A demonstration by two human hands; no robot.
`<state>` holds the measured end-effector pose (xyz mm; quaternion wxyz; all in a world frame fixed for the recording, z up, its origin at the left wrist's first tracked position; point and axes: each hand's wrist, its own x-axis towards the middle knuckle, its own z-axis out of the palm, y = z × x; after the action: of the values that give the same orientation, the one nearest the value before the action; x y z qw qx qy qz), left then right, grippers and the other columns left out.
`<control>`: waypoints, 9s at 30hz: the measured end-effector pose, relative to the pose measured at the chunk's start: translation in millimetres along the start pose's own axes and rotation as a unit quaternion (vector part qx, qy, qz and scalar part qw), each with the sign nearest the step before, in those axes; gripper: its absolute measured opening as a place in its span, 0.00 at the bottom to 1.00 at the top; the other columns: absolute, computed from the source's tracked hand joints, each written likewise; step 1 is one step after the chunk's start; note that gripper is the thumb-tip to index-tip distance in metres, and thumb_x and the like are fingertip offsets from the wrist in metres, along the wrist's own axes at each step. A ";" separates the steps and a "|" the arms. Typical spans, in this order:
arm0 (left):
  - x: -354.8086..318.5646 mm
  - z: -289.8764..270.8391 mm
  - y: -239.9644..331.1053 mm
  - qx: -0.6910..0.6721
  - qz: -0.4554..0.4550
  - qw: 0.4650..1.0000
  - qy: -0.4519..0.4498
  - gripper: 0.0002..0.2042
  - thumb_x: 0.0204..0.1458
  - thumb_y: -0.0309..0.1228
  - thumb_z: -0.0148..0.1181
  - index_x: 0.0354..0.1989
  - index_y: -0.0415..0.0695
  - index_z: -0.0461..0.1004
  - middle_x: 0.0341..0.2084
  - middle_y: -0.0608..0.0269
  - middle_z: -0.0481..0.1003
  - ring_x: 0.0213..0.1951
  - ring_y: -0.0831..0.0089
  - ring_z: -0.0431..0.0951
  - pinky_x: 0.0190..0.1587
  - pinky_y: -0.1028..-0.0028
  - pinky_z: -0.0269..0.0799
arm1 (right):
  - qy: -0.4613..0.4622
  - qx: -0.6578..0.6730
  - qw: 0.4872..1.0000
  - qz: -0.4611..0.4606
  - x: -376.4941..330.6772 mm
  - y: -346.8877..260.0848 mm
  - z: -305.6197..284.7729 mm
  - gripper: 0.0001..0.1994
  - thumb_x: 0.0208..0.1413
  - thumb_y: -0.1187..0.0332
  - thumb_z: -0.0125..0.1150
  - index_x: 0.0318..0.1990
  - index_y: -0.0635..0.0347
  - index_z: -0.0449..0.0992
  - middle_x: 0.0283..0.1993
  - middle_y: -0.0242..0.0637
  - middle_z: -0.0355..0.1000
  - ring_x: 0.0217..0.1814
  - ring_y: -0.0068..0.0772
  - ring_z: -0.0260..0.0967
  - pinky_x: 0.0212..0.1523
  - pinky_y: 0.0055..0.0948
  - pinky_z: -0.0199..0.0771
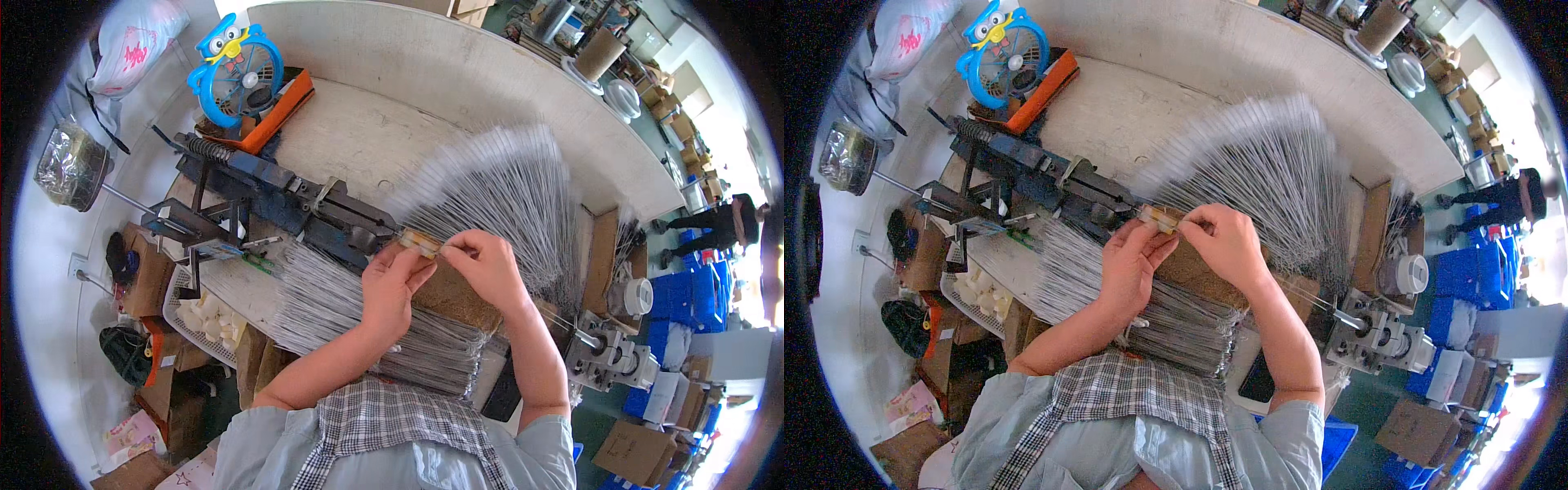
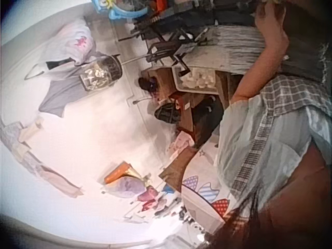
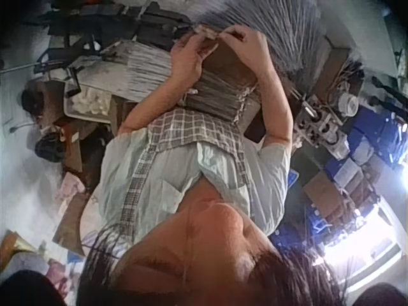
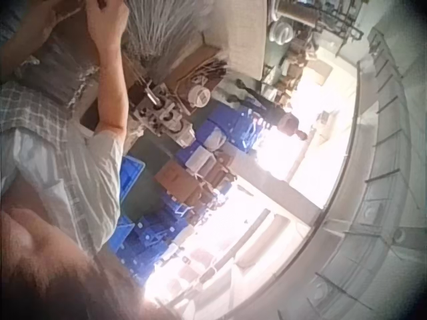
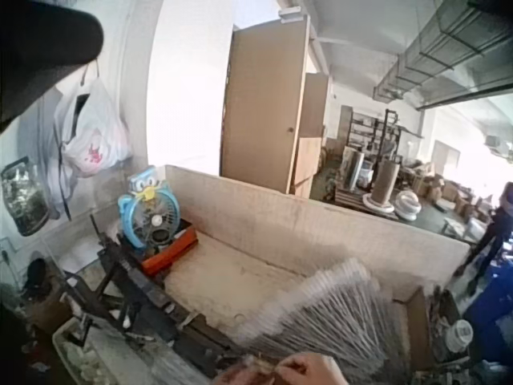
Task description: The person places bristle fibers between metal wires clamped in a machine and operates the twisting mechanism to form small wire brushes repeatedly.
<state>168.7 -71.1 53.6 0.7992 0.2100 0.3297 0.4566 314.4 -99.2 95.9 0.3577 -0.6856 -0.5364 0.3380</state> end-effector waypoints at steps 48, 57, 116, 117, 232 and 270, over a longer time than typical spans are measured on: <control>3.1 -8.5 -3.9 -0.076 -0.031 0.996 -0.015 0.14 0.56 0.38 0.43 0.41 0.39 0.68 0.37 0.59 0.73 0.42 0.70 0.73 0.46 0.73 0.68 | -0.027 0.135 0.991 0.001 -43.3 2.6 49.9 0.16 0.57 0.67 0.52 0.53 0.60 0.68 0.27 0.36 0.72 0.26 0.22 0.68 0.31 0.24 0.70; 0.5 -8.9 -1.2 -0.091 -0.022 0.994 -0.061 0.16 0.57 0.42 0.40 0.41 0.43 0.68 0.36 0.63 0.72 0.40 0.72 0.73 0.43 0.71 0.68 | 0.069 0.044 0.995 -0.065 -26.7 10.8 56.8 0.20 0.54 0.69 0.55 0.55 0.58 0.66 0.30 0.41 0.74 0.31 0.35 0.74 0.33 0.26 0.72; -7.5 -4.9 15.2 -0.066 -0.035 0.996 -0.048 0.28 0.57 0.51 0.38 0.49 0.33 0.60 0.46 0.50 0.64 0.49 0.62 0.66 0.56 0.63 0.61 | 0.204 -0.296 0.910 -0.207 -45.3 2.7 24.9 0.10 0.39 0.70 0.62 0.33 0.58 0.75 0.30 0.31 0.69 0.39 0.34 0.64 0.39 0.33 0.62; -6.2 -4.0 12.6 -0.059 -0.042 0.996 -0.061 0.29 0.57 0.52 0.38 0.51 0.33 0.59 0.46 0.49 0.64 0.49 0.61 0.66 0.56 0.63 0.60 | 0.208 -0.295 0.910 -0.203 -48.1 3.6 23.3 0.11 0.39 0.70 0.62 0.34 0.58 0.74 0.30 0.31 0.69 0.38 0.35 0.64 0.39 0.34 0.62; -24.8 -43.5 39.8 0.661 0.274 0.677 -0.172 0.06 0.45 0.23 0.59 0.33 0.39 0.75 0.28 0.57 0.75 0.29 0.65 0.76 0.33 0.74 0.70 | 0.040 -0.270 0.961 0.050 -128.3 48.5 -142.3 0.07 0.41 0.63 0.63 0.28 0.52 0.80 0.25 0.38 0.73 0.30 0.39 0.70 0.33 0.34 0.69; 16.1 -60.3 28.1 0.283 -0.004 0.956 -0.081 0.13 0.49 0.35 0.59 0.34 0.36 0.72 0.22 0.61 0.74 0.23 0.76 0.73 0.27 0.77 0.68 | 0.160 -0.211 0.920 -0.288 -11.3 -17.7 23.3 0.06 0.42 0.73 0.60 0.30 0.57 0.77 0.28 0.33 0.72 0.34 0.36 0.68 0.33 0.31 0.70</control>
<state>114.7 -41.2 24.2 0.7329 0.4621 0.3807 0.3231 283.6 -104.3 99.9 0.3676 -0.6061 -0.7052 -0.0151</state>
